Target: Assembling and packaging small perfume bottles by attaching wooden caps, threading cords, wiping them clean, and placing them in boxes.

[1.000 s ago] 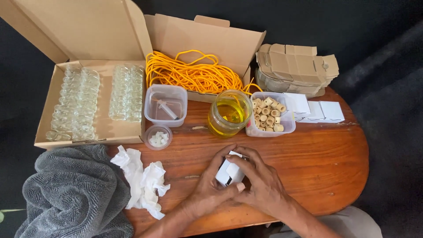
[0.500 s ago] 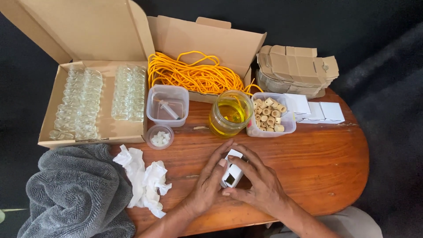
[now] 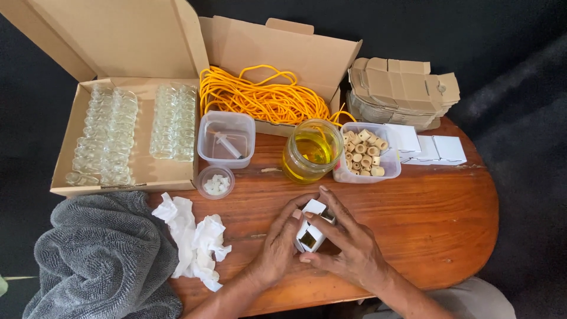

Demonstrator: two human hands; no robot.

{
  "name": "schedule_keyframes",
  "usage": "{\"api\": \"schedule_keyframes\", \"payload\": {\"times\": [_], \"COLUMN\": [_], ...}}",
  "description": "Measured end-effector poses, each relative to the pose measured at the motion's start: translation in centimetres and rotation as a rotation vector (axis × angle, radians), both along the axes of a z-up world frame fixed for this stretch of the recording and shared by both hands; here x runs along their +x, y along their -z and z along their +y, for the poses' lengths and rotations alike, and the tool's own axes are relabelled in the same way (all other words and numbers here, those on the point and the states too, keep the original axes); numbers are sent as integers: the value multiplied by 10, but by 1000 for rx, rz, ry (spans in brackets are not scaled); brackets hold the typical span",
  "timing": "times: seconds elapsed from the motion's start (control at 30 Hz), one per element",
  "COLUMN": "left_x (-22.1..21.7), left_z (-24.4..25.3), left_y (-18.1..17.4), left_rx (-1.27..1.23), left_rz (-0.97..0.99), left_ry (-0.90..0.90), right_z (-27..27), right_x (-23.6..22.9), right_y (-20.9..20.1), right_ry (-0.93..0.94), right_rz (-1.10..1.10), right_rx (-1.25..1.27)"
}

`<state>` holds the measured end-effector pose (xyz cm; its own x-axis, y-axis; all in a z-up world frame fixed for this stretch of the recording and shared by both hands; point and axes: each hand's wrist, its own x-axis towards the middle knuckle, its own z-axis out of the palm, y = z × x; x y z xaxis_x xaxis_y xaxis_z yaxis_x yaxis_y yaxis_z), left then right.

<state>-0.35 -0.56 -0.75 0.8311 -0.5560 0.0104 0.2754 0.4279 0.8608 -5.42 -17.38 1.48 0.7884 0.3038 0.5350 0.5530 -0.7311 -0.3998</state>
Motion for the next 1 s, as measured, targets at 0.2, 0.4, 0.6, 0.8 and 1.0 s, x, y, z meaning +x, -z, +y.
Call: {"api": "schedule_keyframes", "payload": {"times": [0.2, 0.4, 0.6, 0.8, 1.0], "left_x": [-2, -1, -3, -5, -7], "left_z": [-1, -1, 0, -9, -12], "left_y": [7, -4, 0, 14, 19], "left_rx": [5, 175, 131, 176, 110], "left_rz": [57, -29, -195, -66, -45], "left_ry": [9, -20, 32, -21, -102], "right_z": [-1, -2, -4, -3, -9], "right_x": [-1, -1, -4, -1, 2], "right_y": [-2, -1, 1, -13, -19], "right_ry": [-4, -22, 2, 104, 152], "right_rz": [29, 87, 380, 531, 230], "right_rx": [-3, 4, -76, 130, -72]}}
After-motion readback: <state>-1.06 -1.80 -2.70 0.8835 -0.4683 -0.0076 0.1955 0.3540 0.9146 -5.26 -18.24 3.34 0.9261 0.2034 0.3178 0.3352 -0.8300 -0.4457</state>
